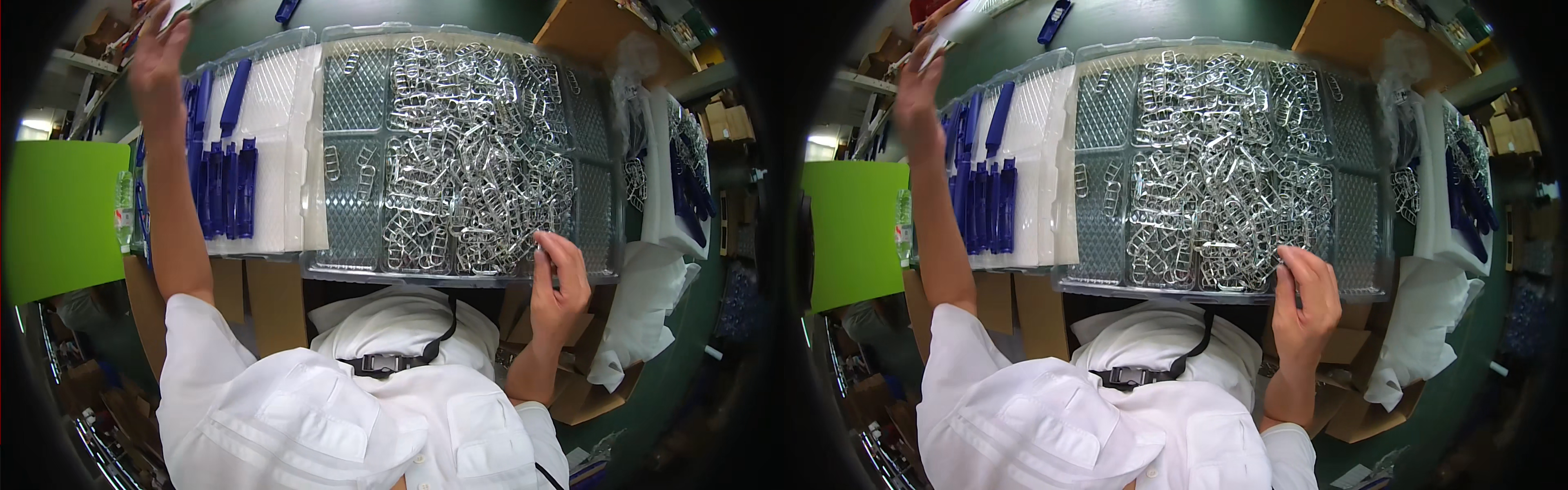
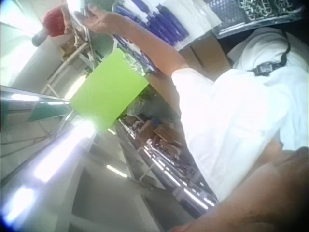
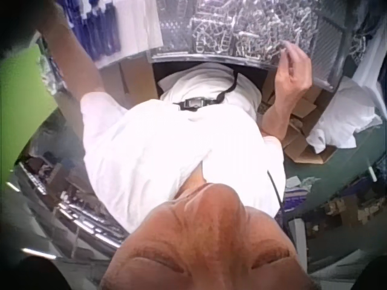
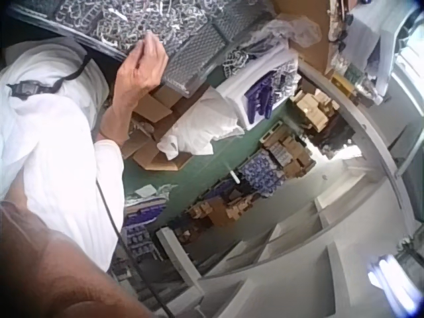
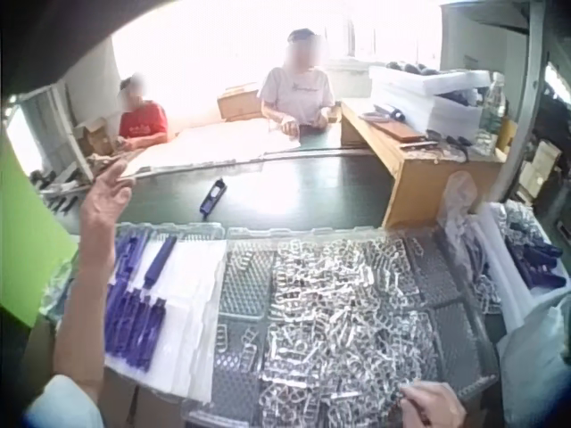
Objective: Assembling small electronic components into a blue plastic housing at a factory workbench.
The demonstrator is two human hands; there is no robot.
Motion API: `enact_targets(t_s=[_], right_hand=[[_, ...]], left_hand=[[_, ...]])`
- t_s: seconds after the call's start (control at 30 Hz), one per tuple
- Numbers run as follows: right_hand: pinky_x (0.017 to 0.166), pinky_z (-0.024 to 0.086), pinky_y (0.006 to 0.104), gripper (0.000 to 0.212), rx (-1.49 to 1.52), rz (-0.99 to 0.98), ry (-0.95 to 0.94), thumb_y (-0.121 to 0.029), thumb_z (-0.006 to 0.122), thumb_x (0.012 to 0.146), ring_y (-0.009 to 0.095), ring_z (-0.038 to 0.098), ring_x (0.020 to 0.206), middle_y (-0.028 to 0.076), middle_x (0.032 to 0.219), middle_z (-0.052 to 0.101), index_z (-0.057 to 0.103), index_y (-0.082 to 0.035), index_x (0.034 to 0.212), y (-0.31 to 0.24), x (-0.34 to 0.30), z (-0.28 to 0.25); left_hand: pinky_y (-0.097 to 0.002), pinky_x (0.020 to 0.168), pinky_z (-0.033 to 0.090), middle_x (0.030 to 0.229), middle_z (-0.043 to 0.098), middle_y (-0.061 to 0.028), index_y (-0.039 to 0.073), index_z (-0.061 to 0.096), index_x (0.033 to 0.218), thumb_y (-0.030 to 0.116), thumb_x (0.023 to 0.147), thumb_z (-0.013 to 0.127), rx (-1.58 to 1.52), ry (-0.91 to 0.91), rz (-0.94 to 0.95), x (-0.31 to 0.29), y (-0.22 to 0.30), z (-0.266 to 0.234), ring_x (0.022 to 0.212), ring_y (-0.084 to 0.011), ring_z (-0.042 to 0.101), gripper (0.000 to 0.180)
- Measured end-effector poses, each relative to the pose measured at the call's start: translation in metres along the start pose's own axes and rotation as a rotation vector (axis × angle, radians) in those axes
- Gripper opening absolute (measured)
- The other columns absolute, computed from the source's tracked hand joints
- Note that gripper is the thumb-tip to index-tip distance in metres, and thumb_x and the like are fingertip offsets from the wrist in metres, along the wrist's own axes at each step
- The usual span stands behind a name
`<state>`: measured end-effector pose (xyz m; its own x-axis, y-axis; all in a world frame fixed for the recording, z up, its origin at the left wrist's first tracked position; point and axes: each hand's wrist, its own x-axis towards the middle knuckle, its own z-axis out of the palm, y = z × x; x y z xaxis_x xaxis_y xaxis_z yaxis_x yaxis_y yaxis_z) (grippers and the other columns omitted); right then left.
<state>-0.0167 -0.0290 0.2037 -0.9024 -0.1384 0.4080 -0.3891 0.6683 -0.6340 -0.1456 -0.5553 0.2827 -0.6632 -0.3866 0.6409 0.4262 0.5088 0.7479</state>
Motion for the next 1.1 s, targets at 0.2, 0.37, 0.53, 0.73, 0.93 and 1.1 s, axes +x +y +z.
enact_targets(t_s=[0.2, 0.37, 0.53, 0.73, 0.93, 1.1], right_hand=[[0.084, 0.055, 0.0392, 0.024, -0.28, -0.317, -0.187, -0.006, 0.072, 0.092, 0.029, 0.069, 0.097, 0.011, 0.11, 0.071, 0.074, -0.007, 0.116, -0.007, 0.043, 0.045], [0.086, 0.055, 0.0385, 0.022, -0.349, -0.373, -0.332, -0.008, 0.069, 0.097, 0.029, 0.069, 0.1, 0.012, 0.112, 0.071, 0.071, -0.005, 0.119, 0.032, 0.059, 0.041], [0.088, 0.054, 0.0326, 0.024, -0.235, -0.285, -0.38, -0.013, 0.066, 0.101, 0.023, 0.068, 0.1, 0.011, 0.115, 0.07, 0.069, -0.002, 0.122, 0.039, 0.079, 0.052], [0.098, 0.05, 0.0313, 0.034, 0.01, 0.031, -0.331, -0.02, 0.065, 0.104, 0.019, 0.066, 0.109, 0.012, 0.124, 0.07, 0.066, 0.0, 0.131, 0.085, 0.102, 0.055], [0.099, 0.049, 0.0306, 0.037, 0.026, -0.029, -0.314, -0.019, 0.062, 0.106, 0.018, 0.064, 0.11, 0.012, 0.123, 0.069, 0.061, 0.001, 0.137, 0.072, 0.106, 0.035], [0.089, 0.049, 0.0246, 0.027, 0.117, 0.05, -0.253, -0.007, 0.064, 0.103, 0.011, 0.06, 0.097, 0.004, 0.107, 0.066, 0.063, 0.002, 0.129, 0.068, 0.091, 0.037]], left_hand=[[-0.038, 0.097, 0.053, 0.126, 0.067, -0.0153, -0.001, 0.059, 0.128, 0.0, 0.101, 0.054, 0.177, 0.762, 0.033, -0.231, 0.129, -0.167, 0.104, -0.0245, 0.065, 0.028], [-0.0252, 0.09, 0.052, 0.117, 0.067, -0.0059, 0.001, 0.064, 0.124, 0.003, 0.101, 0.057, 0.288, 0.943, -0.803, -0.471, 0.087, -0.257, 0.103, -0.0138, 0.065, 0.024], [-0.0473, 0.108, 0.046, 0.129, 0.065, -0.0227, -0.005, 0.062, 0.13, 0.007, 0.096, 0.056, 1.237, 0.343, -1.399, -0.614, 0.103, -0.268, 0.124, -0.0451, 0.058, 0.037], [-0.0516, 0.097, 0.053, 0.12, 0.067, -0.0252, -0.004, 0.068, 0.113, 0.006, 0.085, 0.063, 1.608, -0.023, -1.565, -0.645, 0.149, -0.301, 0.116, -0.043, 0.063, 0.03], [-0.0516, 0.098, 0.051, 0.118, 0.069, -0.0196, -0.001, 0.066, 0.12, 0.008, 0.089, 0.066, 1.606, -0.03, -1.545, -0.661, 0.182, -0.355, 0.114, -0.0404, 0.064, 0.032], [-0.0499, 0.101, 0.05, 0.132, 0.061, -0.0203, 0.001, 0.063, 0.127, 0.021, 0.083, 0.079, 1.302, -0.247, -1.39, -0.697, 0.143, -0.359, 0.122, -0.0409, 0.06, 0.051]])
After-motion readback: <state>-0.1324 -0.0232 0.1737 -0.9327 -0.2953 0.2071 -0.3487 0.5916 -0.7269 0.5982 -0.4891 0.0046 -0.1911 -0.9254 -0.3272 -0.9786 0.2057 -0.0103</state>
